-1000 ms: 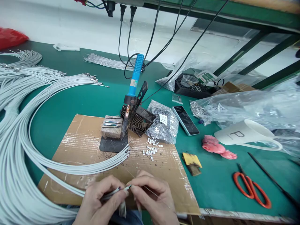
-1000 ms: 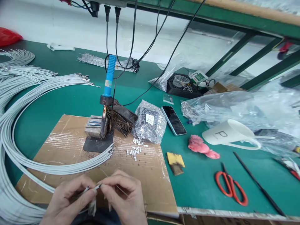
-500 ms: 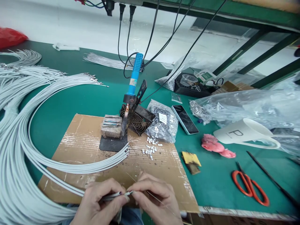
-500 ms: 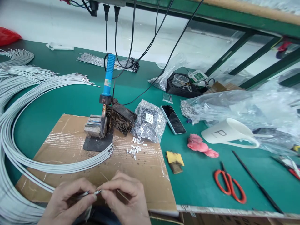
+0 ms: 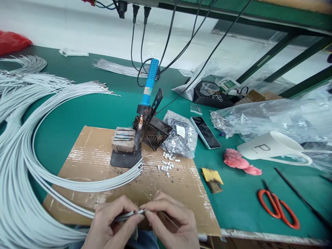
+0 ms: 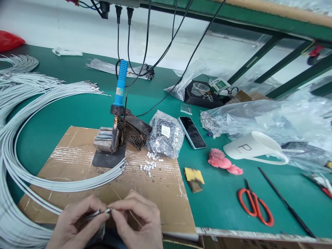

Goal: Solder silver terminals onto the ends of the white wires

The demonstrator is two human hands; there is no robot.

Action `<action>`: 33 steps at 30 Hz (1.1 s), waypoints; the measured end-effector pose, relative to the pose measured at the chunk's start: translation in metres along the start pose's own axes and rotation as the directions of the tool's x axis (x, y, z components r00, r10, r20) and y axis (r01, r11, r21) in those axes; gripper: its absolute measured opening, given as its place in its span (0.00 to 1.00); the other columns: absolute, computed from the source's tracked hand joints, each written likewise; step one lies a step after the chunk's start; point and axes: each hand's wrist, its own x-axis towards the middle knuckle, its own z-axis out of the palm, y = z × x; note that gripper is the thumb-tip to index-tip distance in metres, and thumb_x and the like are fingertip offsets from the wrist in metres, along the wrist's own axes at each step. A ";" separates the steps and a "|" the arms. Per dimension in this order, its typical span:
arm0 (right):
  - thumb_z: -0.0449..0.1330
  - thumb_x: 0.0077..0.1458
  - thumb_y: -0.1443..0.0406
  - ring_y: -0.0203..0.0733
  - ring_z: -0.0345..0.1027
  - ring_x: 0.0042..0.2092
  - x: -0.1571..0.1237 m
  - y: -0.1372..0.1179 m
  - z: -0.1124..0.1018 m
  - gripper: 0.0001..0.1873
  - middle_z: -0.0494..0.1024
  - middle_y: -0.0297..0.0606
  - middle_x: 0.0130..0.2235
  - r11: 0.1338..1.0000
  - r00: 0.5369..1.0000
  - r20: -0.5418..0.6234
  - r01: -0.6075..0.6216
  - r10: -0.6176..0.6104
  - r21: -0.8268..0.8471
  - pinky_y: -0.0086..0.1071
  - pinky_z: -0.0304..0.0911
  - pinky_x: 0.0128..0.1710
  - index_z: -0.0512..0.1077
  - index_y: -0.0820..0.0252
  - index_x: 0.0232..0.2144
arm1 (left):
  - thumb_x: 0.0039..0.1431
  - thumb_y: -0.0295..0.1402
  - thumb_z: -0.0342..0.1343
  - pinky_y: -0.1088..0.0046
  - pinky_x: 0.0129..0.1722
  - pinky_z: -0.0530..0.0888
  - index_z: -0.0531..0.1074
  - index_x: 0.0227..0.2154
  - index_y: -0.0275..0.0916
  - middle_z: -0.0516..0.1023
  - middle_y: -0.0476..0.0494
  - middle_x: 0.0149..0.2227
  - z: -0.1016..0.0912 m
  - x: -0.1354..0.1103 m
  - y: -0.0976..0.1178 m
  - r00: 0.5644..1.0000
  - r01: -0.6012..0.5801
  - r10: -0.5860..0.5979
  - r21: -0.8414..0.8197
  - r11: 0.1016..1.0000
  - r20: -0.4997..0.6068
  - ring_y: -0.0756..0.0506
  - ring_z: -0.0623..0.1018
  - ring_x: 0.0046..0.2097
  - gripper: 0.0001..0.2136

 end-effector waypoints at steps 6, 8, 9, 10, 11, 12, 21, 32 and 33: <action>0.68 0.56 0.56 0.36 0.62 0.24 -0.001 0.013 0.001 0.14 0.71 0.34 0.21 0.999 0.999 -0.009 -0.035 0.035 0.006 0.29 0.56 0.23 0.83 0.57 0.24 | 0.59 0.36 0.63 0.79 0.22 0.64 0.76 0.22 0.40 0.72 0.53 0.18 0.005 -0.003 -0.002 1.000 0.006 -0.005 0.060 0.998 -0.029 0.51 0.67 0.21 0.11; 0.68 0.56 0.56 0.36 0.61 0.23 -0.001 0.015 0.000 0.15 0.70 0.34 0.21 0.999 0.999 -0.011 -0.045 0.045 -0.014 0.28 0.55 0.23 0.82 0.58 0.22 | 0.59 0.38 0.63 0.79 0.21 0.64 0.76 0.23 0.40 0.72 0.52 0.18 0.006 -0.003 -0.005 0.999 0.029 -0.027 0.045 0.999 -0.043 0.51 0.67 0.21 0.12; 0.68 0.56 0.57 0.36 0.61 0.23 -0.001 0.015 0.000 0.15 0.71 0.34 0.21 0.999 0.999 -0.012 -0.044 0.043 -0.029 0.28 0.55 0.22 0.82 0.59 0.22 | 0.59 0.38 0.63 0.79 0.21 0.65 0.76 0.23 0.40 0.73 0.51 0.19 0.006 -0.003 -0.006 0.998 0.037 -0.036 0.031 0.999 -0.052 0.50 0.68 0.21 0.12; 0.68 0.56 0.59 0.36 0.61 0.23 -0.001 0.014 0.000 0.13 0.71 0.34 0.21 0.998 0.999 -0.013 -0.038 0.038 -0.047 0.28 0.55 0.22 0.82 0.58 0.22 | 0.59 0.39 0.63 0.79 0.22 0.67 0.76 0.23 0.40 0.74 0.51 0.19 0.006 -0.003 -0.007 0.997 0.041 -0.039 0.022 0.999 -0.059 0.50 0.69 0.22 0.12; 0.68 0.56 0.61 0.36 0.62 0.23 -0.001 0.011 -0.001 0.12 0.72 0.34 0.21 0.997 1.000 -0.012 -0.029 0.029 -0.065 0.28 0.55 0.23 0.82 0.58 0.23 | 0.59 0.39 0.63 0.80 0.22 0.68 0.76 0.22 0.40 0.75 0.50 0.20 0.006 -0.003 -0.007 0.997 0.038 -0.037 0.023 0.999 -0.067 0.49 0.70 0.22 0.12; 0.68 0.56 0.63 0.36 0.63 0.24 0.000 0.009 -0.001 0.11 0.73 0.34 0.22 0.996 1.000 -0.009 -0.018 0.017 -0.084 0.28 0.56 0.23 0.82 0.58 0.23 | 0.59 0.39 0.63 0.80 0.22 0.69 0.76 0.22 0.41 0.76 0.50 0.20 0.006 -0.003 -0.007 0.997 0.031 -0.029 0.033 0.999 -0.072 0.49 0.71 0.23 0.12; 0.66 0.56 0.73 0.37 0.68 0.24 0.009 -0.012 -0.013 0.09 0.77 0.34 0.23 0.931 0.976 0.144 0.200 -0.163 -0.304 0.28 0.61 0.24 0.84 0.55 0.32 | 0.65 0.30 0.56 0.79 0.22 0.69 0.74 0.25 0.41 0.77 0.51 0.20 0.005 0.002 0.001 0.982 -0.182 0.190 0.301 0.936 0.004 0.50 0.75 0.21 0.11; 0.65 0.55 0.72 0.35 0.66 0.21 0.033 -0.039 -0.017 0.10 0.73 0.31 0.19 0.787 0.947 0.304 0.264 -0.103 -0.558 0.26 0.60 0.20 0.78 0.58 0.23 | 0.69 0.23 0.45 0.75 0.27 0.67 0.70 0.33 0.40 0.76 0.49 0.25 -0.006 0.010 0.004 0.910 -0.408 0.336 0.384 0.828 0.243 0.49 0.75 0.25 0.12; 0.66 0.54 0.72 0.34 0.66 0.20 0.032 -0.035 -0.015 0.10 0.73 0.30 0.19 0.815 0.954 0.264 0.262 -0.139 -0.517 0.26 0.60 0.19 0.78 0.58 0.23 | 0.71 0.26 0.45 0.76 0.27 0.66 0.69 0.32 0.41 0.73 0.52 0.24 -0.005 0.011 0.007 0.943 -0.313 0.258 0.295 0.903 0.211 0.49 0.73 0.25 0.12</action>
